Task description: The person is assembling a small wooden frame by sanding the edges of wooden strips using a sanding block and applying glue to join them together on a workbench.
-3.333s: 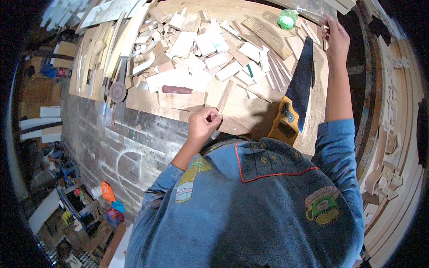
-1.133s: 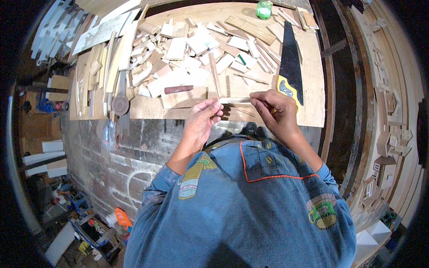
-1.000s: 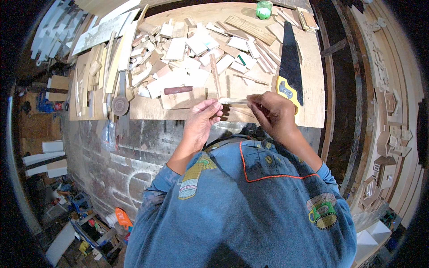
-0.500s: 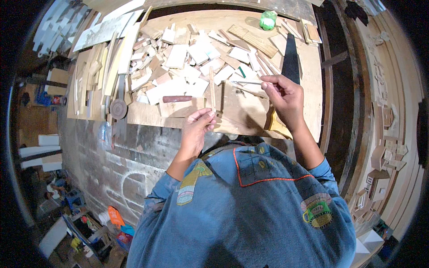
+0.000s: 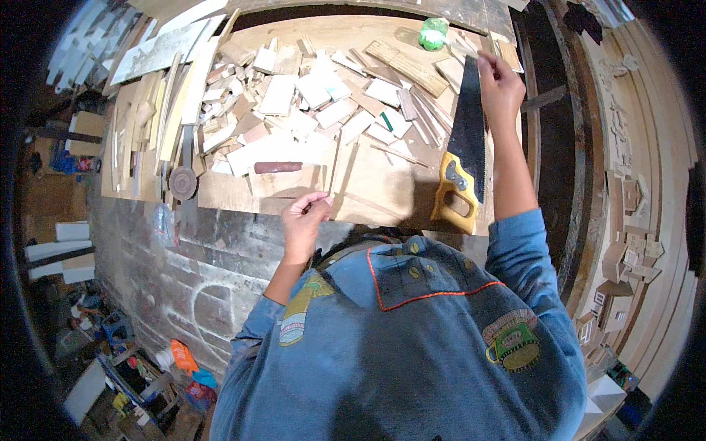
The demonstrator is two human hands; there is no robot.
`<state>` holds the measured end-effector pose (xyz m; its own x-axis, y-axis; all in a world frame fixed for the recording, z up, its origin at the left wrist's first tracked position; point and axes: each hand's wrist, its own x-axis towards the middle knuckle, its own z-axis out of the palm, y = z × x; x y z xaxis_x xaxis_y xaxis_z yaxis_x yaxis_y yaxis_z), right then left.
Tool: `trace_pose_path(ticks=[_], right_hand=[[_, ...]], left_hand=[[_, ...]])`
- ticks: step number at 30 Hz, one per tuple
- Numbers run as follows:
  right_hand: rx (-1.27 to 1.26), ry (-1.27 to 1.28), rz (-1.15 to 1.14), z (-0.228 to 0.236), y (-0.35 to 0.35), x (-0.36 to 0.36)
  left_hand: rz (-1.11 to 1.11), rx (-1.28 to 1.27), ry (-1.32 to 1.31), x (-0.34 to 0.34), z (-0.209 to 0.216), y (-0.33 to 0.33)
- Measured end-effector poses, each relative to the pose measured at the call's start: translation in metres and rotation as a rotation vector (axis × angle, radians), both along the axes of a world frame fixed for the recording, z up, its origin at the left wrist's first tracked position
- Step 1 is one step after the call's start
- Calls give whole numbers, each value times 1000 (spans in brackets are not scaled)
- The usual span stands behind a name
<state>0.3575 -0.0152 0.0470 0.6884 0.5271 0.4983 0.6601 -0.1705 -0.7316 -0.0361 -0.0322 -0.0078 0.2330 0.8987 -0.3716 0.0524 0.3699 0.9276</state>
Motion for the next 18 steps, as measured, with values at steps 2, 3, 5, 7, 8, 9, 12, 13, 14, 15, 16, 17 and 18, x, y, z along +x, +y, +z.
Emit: trace_pose_path(ticks=[2, 3, 5, 7, 8, 9, 12, 13, 14, 15, 16, 17, 18], right_hand=[[-58, -120, -49, 6, 22, 15], [-90, -181, -57, 7, 34, 24], [-167, -288, -43, 6, 58, 39], [-259, -378, 2, 1, 80, 54], [-334, -437, 29, -2, 90, 63], [-409, -497, 62, -1, 98, 65], [-466, -632, 34, 4, 110, 50], [-479, -599, 34, 20, 108, 30], [-496, -567, 29, 38, 101, 7], [-526, -367, 113, 61, 89, -22], [-441, -406, 220, 51, 88, -23], [-354, -444, 325, 33, 85, -24], [-263, -478, 432, 18, 84, -26]], left_hand=[[-18, 28, 17, -1, -3, -1], [-23, 43, 29, -2, -5, 0], [-53, 79, 87, -5, -9, 0], [-63, 130, 140, -6, -12, 0], [-60, 163, 164, -5, -13, -1], [-52, 196, 188, -4, -14, -2], [0, 208, 201, -2, -19, -4], [1, 192, 236, -1, -20, -6], [3, 196, 239, -1, -23, -6], [7, 200, 245, -1, -25, -6], [-5, 205, 243, 2, -25, -5], [-12, 236, 273, 6, -22, -5], [-16, 242, 278, 9, -22, -5]])
